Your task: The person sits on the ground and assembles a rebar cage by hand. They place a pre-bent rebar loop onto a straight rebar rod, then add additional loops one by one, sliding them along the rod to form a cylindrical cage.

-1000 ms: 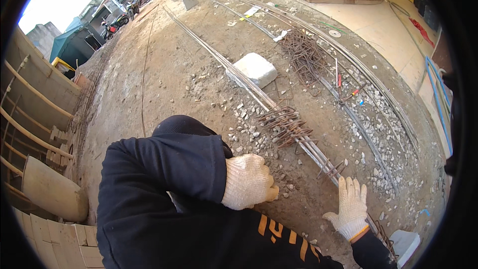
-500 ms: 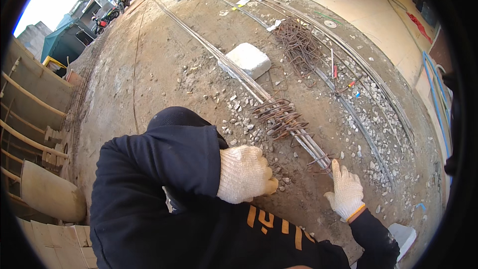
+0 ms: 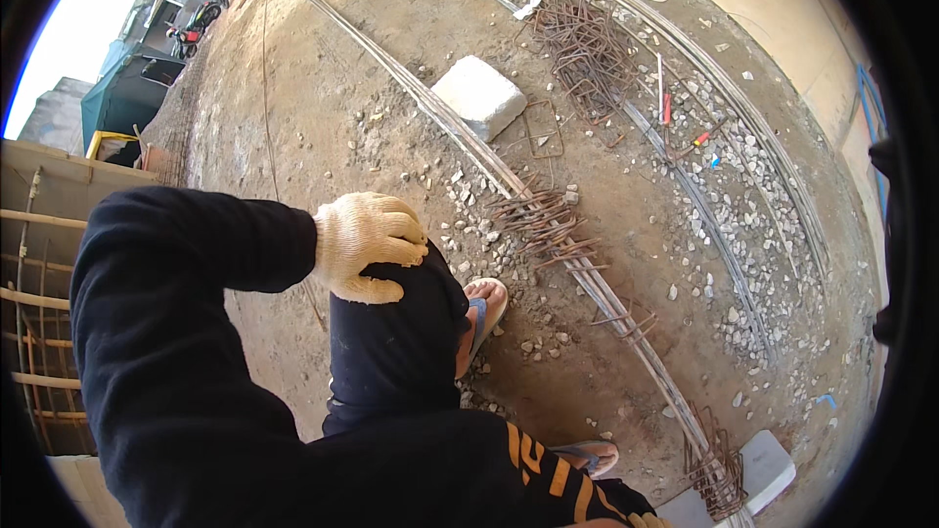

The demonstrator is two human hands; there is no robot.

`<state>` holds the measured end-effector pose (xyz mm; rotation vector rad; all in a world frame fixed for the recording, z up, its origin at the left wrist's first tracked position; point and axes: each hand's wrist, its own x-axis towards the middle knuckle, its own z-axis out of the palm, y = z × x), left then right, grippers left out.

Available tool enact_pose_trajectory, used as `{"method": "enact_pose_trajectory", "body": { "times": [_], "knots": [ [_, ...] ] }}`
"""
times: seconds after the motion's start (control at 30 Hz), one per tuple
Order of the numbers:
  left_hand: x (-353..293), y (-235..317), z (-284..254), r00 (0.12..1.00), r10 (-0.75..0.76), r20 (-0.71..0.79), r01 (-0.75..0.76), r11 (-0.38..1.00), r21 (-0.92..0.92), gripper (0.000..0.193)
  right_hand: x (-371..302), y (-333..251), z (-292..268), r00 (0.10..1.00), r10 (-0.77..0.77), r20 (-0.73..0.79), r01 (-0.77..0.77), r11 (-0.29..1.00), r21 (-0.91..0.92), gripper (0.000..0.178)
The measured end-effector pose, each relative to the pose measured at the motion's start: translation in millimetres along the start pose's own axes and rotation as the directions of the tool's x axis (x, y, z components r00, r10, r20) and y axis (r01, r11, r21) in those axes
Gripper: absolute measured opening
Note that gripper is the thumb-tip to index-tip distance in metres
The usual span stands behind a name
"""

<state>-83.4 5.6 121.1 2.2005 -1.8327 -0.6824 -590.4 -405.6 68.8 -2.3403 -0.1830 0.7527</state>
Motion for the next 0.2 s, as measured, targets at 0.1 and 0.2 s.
{"method": "enact_pose_trajectory", "body": {
  "times": [0.1, 0.2],
  "knots": [
    [2, -14, -8, 0.980, 0.151, 0.129, -0.122, 0.970, -0.210, 0.034, -22, -18, -7, 0.987, -0.033, 0.160, 0.008, 0.988, 0.152, 0.048],
    [-8, -8, -19, 0.961, 0.227, 0.158, -0.172, 0.938, -0.300, 0.034, 15, -20, -4, 0.966, -0.204, 0.158, 0.164, 0.958, 0.234, 0.034]
  ]
}}
